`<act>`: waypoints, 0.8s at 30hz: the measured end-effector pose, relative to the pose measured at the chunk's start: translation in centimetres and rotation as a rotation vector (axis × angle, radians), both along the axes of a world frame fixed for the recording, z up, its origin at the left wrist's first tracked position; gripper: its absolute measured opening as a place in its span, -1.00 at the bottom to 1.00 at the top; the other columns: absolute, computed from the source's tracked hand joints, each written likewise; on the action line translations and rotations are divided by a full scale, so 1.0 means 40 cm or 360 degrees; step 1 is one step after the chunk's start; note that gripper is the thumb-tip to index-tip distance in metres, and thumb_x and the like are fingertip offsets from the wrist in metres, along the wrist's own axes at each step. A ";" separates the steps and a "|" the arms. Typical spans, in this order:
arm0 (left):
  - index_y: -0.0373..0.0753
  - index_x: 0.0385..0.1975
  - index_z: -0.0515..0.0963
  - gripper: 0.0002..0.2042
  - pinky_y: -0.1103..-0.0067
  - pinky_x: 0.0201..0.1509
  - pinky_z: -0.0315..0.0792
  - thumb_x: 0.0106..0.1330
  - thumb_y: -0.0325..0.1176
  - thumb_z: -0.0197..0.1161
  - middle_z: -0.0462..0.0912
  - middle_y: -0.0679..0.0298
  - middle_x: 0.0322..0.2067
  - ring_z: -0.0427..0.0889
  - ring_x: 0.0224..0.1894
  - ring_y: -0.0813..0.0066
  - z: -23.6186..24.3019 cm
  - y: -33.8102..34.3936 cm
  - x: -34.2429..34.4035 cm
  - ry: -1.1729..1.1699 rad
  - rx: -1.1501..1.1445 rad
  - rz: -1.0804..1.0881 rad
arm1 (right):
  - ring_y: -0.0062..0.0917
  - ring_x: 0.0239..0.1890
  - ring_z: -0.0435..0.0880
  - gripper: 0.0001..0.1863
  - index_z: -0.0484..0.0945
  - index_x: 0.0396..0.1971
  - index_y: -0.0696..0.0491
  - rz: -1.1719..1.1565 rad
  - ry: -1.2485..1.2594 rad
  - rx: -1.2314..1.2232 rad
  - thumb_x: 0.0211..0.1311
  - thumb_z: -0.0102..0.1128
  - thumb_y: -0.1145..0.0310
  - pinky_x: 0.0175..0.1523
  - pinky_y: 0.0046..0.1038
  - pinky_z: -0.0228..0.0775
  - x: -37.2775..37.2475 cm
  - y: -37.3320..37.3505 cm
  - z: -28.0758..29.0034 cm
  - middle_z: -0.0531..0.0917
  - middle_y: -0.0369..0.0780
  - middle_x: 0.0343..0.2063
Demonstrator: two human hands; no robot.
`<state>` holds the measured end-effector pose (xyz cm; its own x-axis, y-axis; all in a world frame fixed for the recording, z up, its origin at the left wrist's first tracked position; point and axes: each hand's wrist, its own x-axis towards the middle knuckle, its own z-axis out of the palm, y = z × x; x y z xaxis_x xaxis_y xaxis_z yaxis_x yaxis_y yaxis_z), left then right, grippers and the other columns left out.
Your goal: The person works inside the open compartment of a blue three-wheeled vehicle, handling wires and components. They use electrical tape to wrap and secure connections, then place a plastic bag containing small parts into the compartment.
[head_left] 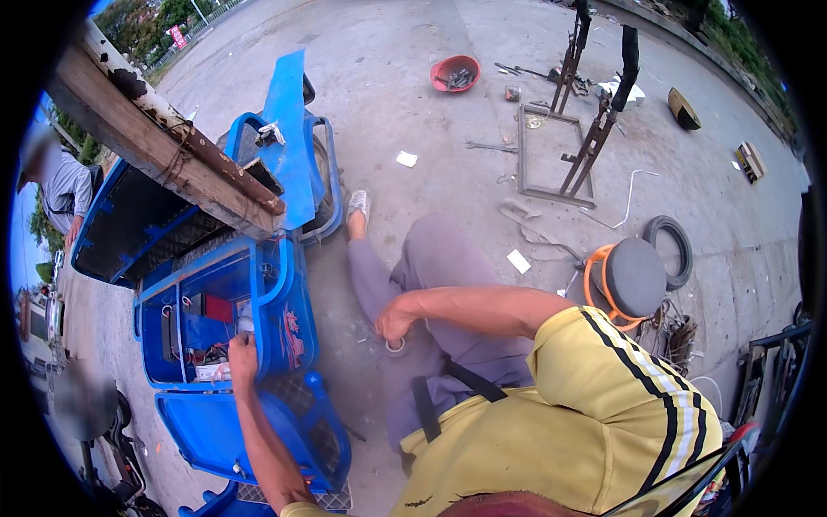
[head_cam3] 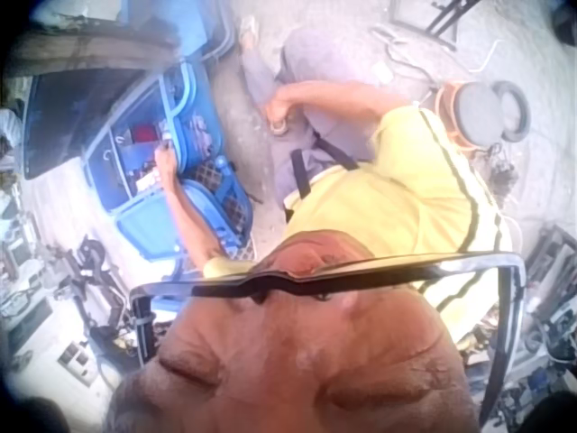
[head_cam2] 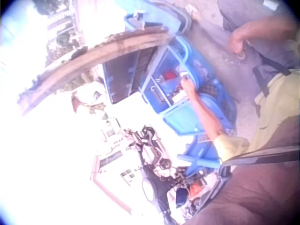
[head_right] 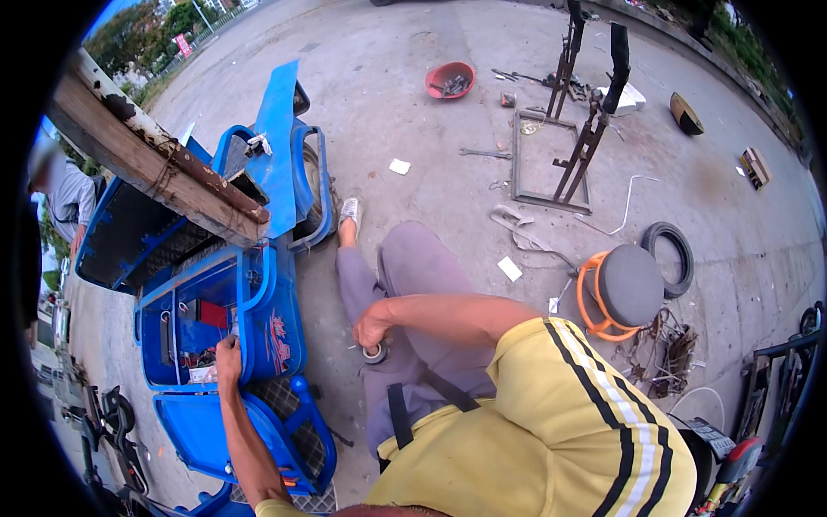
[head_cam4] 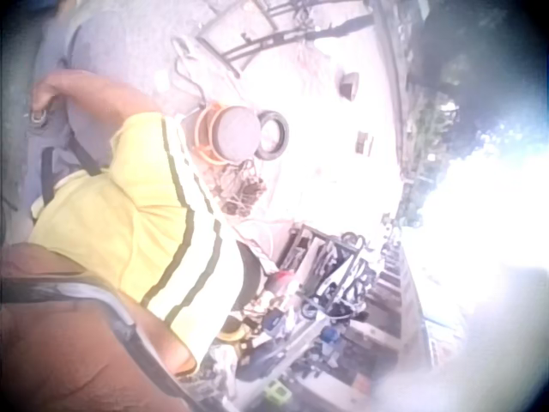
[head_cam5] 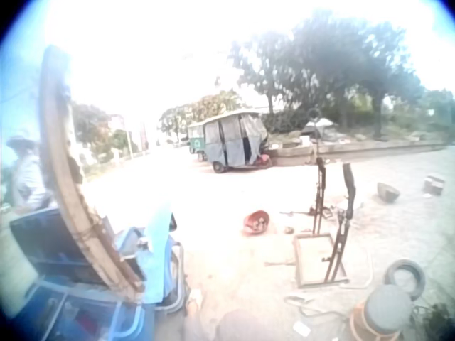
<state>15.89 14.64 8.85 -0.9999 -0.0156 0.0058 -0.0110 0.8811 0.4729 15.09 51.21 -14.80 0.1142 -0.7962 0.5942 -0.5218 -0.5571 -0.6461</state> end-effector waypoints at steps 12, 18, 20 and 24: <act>-0.46 -0.21 0.64 -0.68 0.24 -0.06 0.50 0.42 -0.26 0.12 0.68 -0.26 -0.34 0.73 -0.23 -0.10 -0.012 -0.013 -0.014 -0.0208 0.0067 0.0008 | -0.17 -0.11 0.73 -0.65 0.74 -0.18 0.20 -0.0279 0.0359 0.1746 0.04 0.25 0.37 -0.07 -0.17 0.57 0.145 -0.103 0.099 0.76 -0.04 -0.16; -0.50 -0.14 0.64 -0.63 0.34 -0.09 0.52 0.40 -0.24 0.15 0.73 -0.12 -0.38 0.71 -0.30 0.18 0.008 -0.009 0.003 -0.0350 0.0199 0.0032 | -0.25 -0.21 0.77 -0.78 0.75 -0.29 0.09 -0.0577 0.0897 0.1490 0.11 0.28 0.33 -0.23 -0.23 0.56 0.196 -0.162 0.368 0.79 -0.15 -0.29; -0.52 -0.10 0.63 -0.61 0.37 -0.08 0.53 0.40 -0.23 0.16 0.74 -0.08 -0.37 0.70 -0.31 0.21 0.052 0.040 0.011 -0.0415 0.0196 -0.0008 | -0.28 -0.25 0.79 -0.82 0.76 -0.33 0.05 -0.0782 0.1010 0.1297 0.13 0.29 0.31 -0.29 -0.25 0.56 0.214 -0.167 0.510 0.80 -0.20 -0.33; -0.45 -0.08 0.65 -0.68 0.25 -0.04 0.56 0.33 -0.32 0.22 0.72 -0.25 -0.26 0.76 -0.17 -0.14 0.072 0.028 -0.064 -0.0403 -0.0272 -0.0406 | -0.27 -0.26 0.80 -0.86 0.76 -0.35 0.07 -0.0885 0.1076 0.0971 0.11 0.32 0.38 -0.27 -0.20 0.58 0.178 -0.258 0.655 0.80 -0.14 -0.37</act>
<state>13.34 15.75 11.74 -0.9416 0.2132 -0.2606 0.1208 0.9364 0.3295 22.21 40.90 11.39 -0.1999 -0.9795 0.0268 -0.9577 0.1895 -0.2166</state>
